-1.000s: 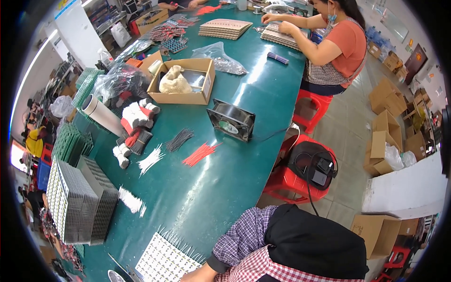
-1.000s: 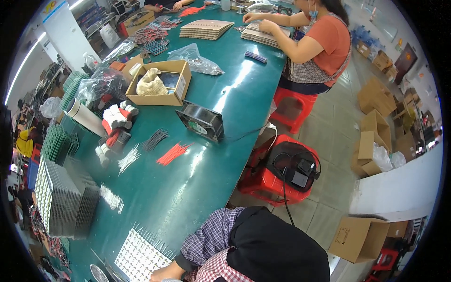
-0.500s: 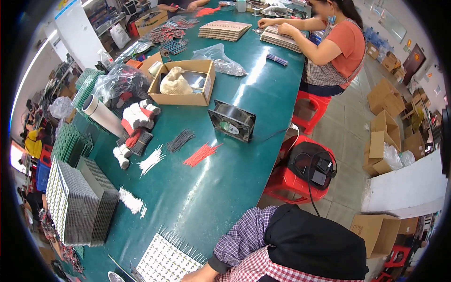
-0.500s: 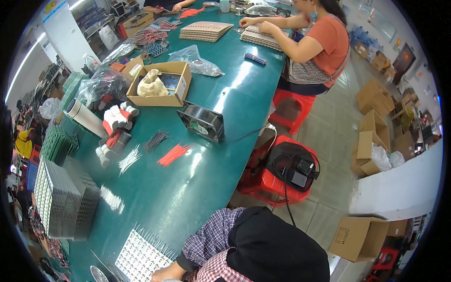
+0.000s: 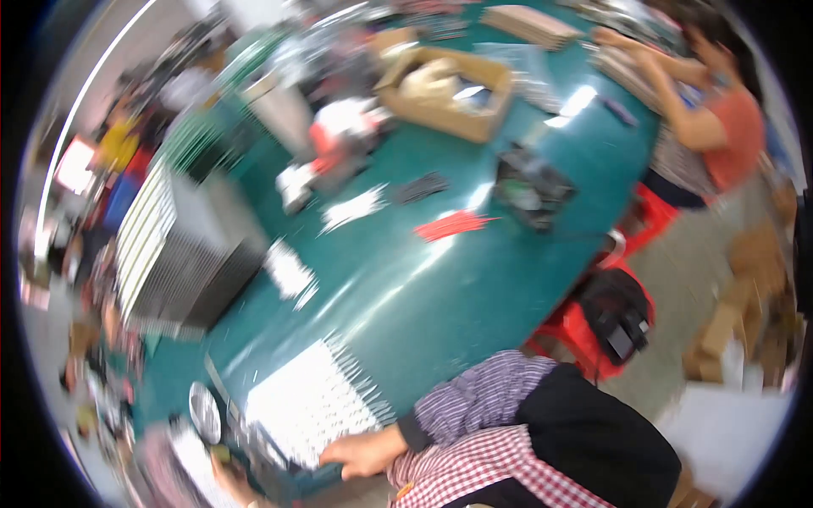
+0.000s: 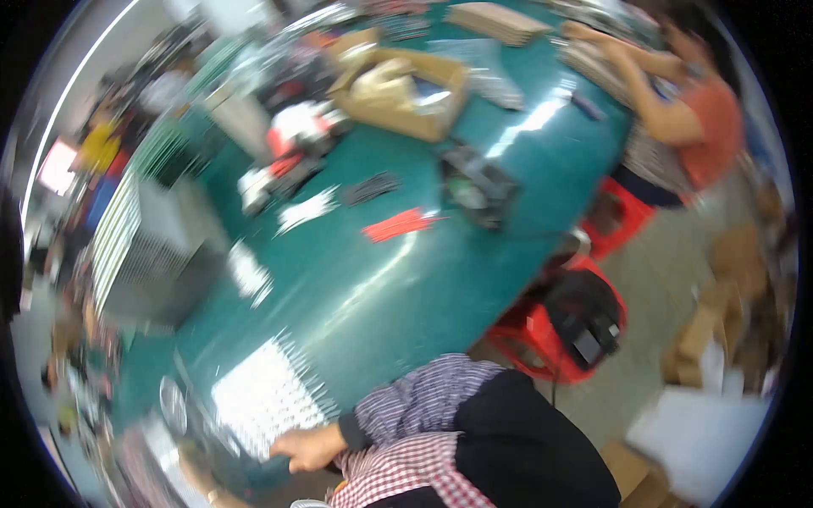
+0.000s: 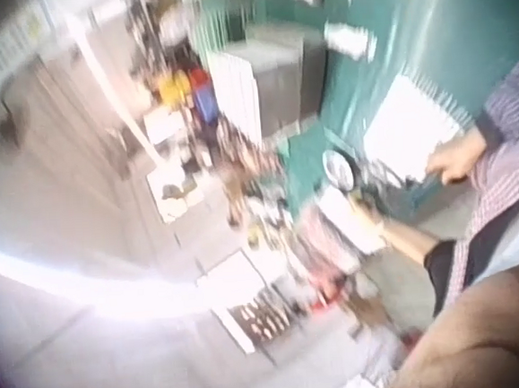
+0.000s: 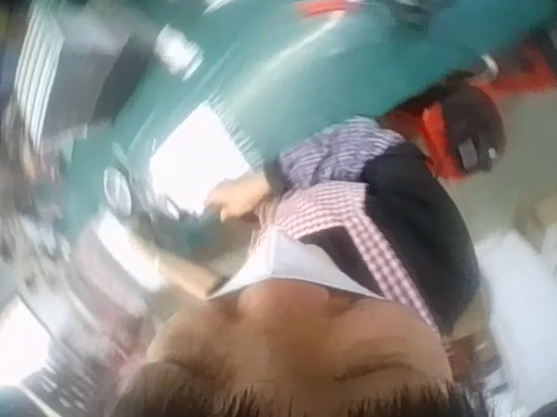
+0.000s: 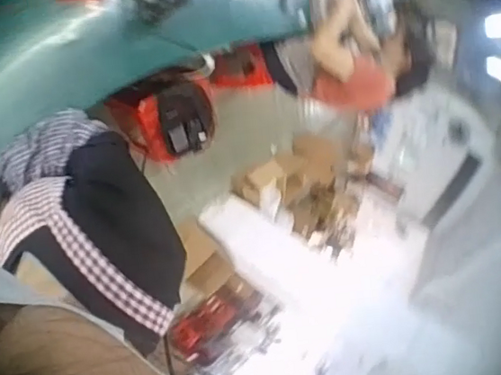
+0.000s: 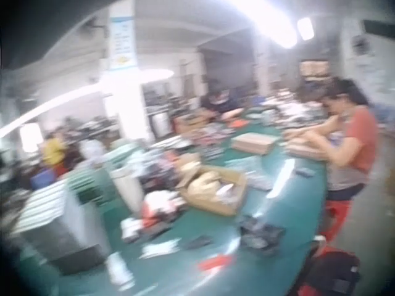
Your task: The person attaches wire leads onto a circuit board panel, placing the wires by hand and soldering them into place using a soldering gun.
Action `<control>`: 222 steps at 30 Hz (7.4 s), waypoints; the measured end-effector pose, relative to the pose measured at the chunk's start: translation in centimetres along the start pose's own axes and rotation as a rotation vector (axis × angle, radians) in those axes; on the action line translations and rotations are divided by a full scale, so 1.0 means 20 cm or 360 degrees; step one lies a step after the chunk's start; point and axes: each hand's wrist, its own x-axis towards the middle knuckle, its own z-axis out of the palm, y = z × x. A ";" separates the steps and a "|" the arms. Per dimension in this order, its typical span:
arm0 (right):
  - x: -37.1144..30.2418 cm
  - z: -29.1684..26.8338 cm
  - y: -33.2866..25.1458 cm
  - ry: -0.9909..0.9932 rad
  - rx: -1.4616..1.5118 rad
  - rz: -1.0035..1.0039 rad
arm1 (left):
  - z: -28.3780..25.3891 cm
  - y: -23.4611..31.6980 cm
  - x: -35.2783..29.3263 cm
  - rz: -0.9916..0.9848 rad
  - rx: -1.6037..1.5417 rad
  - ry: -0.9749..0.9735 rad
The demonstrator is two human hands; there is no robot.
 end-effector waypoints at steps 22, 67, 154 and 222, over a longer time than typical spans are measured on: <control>-0.11 -0.05 -0.19 -0.0300 -0.0010 -0.0055 | 0.65 0.64 -1.20 -0.0006 -0.0627 0.0393; -0.04 -0.01 -0.28 0.0411 -0.0142 0.0086 | 0.79 0.64 -1.64 0.0384 -0.0096 -0.0077; -0.06 -0.63 -0.34 0.0548 -0.1930 -0.0130 | 0.79 0.65 -1.55 0.0018 -0.1211 -0.0272; -0.15 -0.44 -0.18 0.0475 -0.1913 -0.0273 | 0.80 0.63 -1.81 -0.0014 -0.0227 -0.0378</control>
